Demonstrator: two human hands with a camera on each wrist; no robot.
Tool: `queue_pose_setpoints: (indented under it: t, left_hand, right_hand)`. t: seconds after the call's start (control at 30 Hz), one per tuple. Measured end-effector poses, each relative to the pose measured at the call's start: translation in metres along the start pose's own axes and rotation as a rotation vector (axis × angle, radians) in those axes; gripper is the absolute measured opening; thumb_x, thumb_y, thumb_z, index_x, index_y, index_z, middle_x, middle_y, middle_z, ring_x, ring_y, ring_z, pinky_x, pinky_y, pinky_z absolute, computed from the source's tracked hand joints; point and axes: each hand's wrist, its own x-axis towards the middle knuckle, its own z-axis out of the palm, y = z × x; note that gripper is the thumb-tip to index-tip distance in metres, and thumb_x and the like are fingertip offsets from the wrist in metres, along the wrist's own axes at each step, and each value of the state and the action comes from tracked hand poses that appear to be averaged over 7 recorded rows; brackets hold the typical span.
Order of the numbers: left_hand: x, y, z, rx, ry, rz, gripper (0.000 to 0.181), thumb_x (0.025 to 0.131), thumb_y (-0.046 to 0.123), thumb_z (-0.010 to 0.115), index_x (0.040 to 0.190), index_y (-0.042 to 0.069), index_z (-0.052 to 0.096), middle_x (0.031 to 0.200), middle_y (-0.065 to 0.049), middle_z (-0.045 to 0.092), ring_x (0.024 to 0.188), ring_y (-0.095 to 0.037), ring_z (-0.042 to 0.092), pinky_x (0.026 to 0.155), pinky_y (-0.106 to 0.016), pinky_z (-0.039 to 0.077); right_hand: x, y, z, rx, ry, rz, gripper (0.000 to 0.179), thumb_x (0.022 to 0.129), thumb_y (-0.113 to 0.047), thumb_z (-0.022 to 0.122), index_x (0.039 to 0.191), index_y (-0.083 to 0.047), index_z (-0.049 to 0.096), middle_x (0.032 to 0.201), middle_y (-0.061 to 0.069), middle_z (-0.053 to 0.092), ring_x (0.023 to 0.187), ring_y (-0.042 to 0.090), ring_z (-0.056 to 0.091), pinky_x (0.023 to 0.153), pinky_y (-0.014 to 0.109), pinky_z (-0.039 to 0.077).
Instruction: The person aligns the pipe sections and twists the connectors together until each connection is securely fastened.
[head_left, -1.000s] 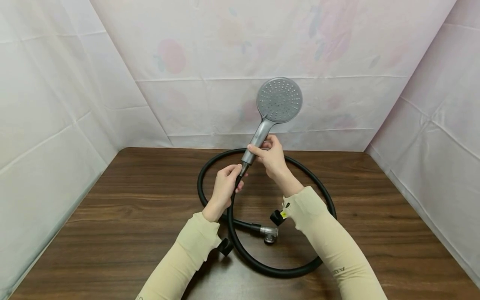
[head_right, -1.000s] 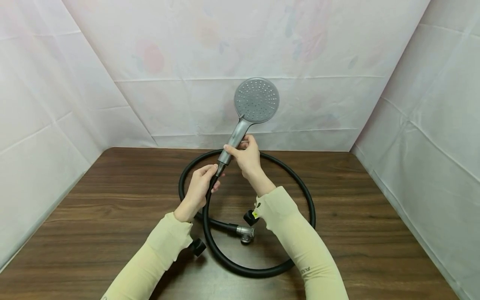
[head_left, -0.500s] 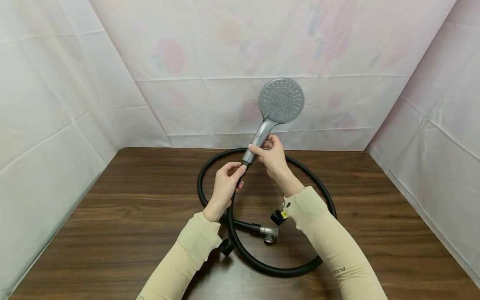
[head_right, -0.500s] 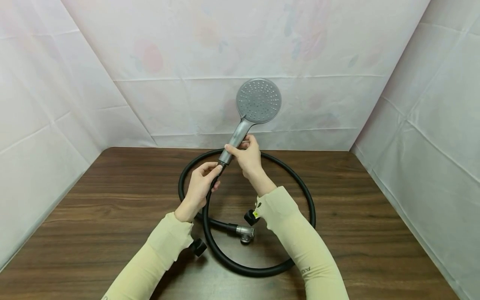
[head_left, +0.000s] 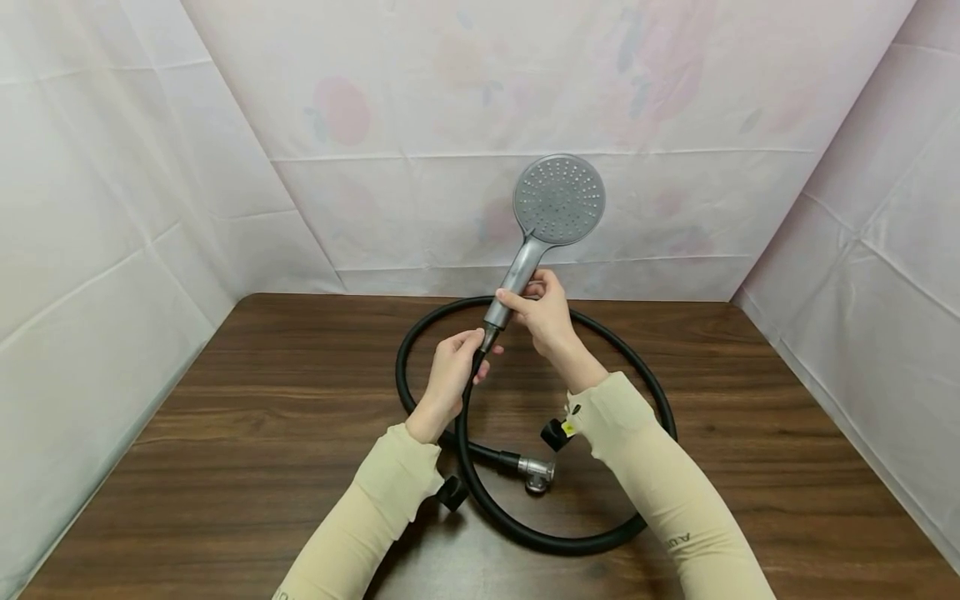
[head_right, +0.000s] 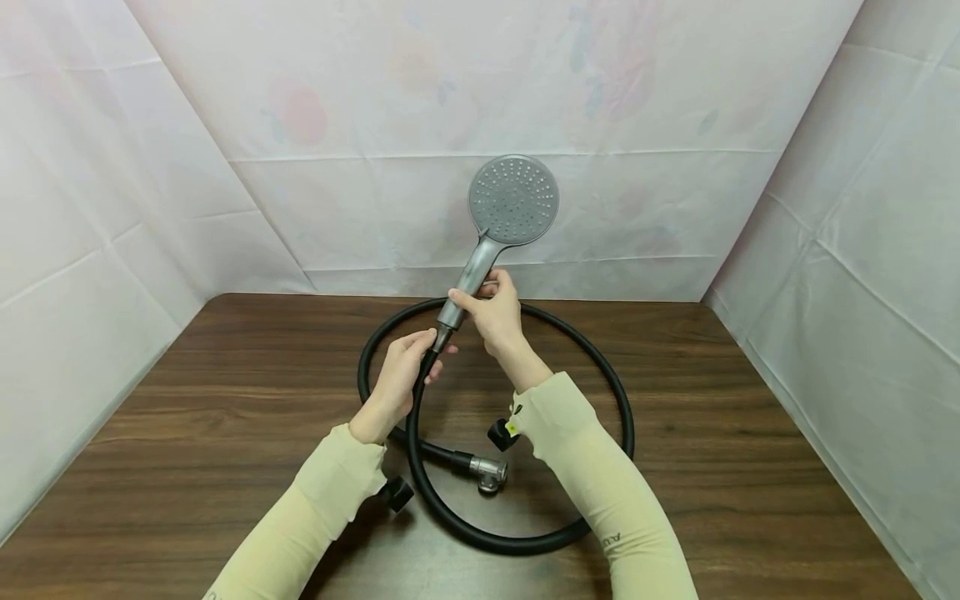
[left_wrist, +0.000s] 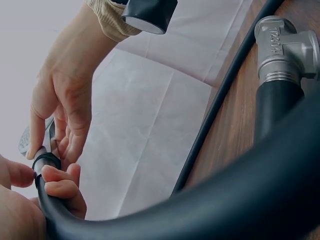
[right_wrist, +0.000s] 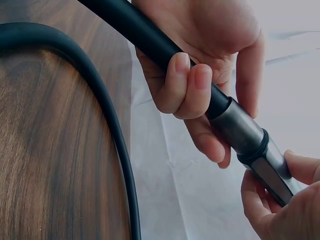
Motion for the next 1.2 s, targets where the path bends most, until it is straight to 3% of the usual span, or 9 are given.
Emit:
queue_pose_setpoints:
  t: [0.4,0.67,0.93,1.2]
  left_hand:
    - [0.007,-0.008,0.000,-0.051,-0.003,0.042,0.024,0.095,0.018,0.048,0.104,-0.001,0.060,0.075,0.001,0.062,0.045,-0.006,0.043,0.043,-0.018,0.034]
    - [0.008,-0.009,0.002,-0.076,0.027,0.054,0.022,0.092,0.017,0.055,0.106,0.001,0.059,0.075,0.003,0.061,0.046,-0.006,0.044,0.043,-0.018,0.035]
    - [0.011,-0.013,0.004,-0.065,0.070,0.076,0.021,0.088,0.014,0.061,0.105,0.002,0.061,0.080,-0.006,0.056,0.045,-0.008,0.044,0.044,-0.019,0.035]
    - [0.011,-0.015,0.003,-0.091,0.005,0.035,0.026,0.093,0.020,0.052,0.111,0.001,0.057,0.084,-0.003,0.058,0.047,-0.007,0.043,0.046,-0.018,0.035]
  right_hand:
    - [0.004,0.003,0.000,-0.003,0.003,0.010,0.047,0.081,-0.003,0.067,0.119,-0.002,0.040,0.088,0.005,0.046,0.077,0.015,0.053,0.075,0.037,0.049]
    - [0.006,0.004,-0.001,-0.014,0.015,0.009,0.047,0.080,-0.004,0.068,0.118,-0.003,0.041,0.088,0.005,0.046,0.076,0.014,0.053,0.066,0.028,0.049]
    - [0.008,0.006,-0.002,-0.024,0.023,0.012,0.048,0.080,-0.005,0.068,0.119,-0.003,0.040,0.091,0.006,0.047,0.077,0.015,0.053,0.067,0.029,0.049]
    - [0.009,0.009,-0.003,-0.043,0.022,0.009,0.049,0.080,-0.006,0.069,0.120,-0.005,0.040,0.093,0.006,0.048,0.080,0.015,0.054,0.068,0.028,0.049]
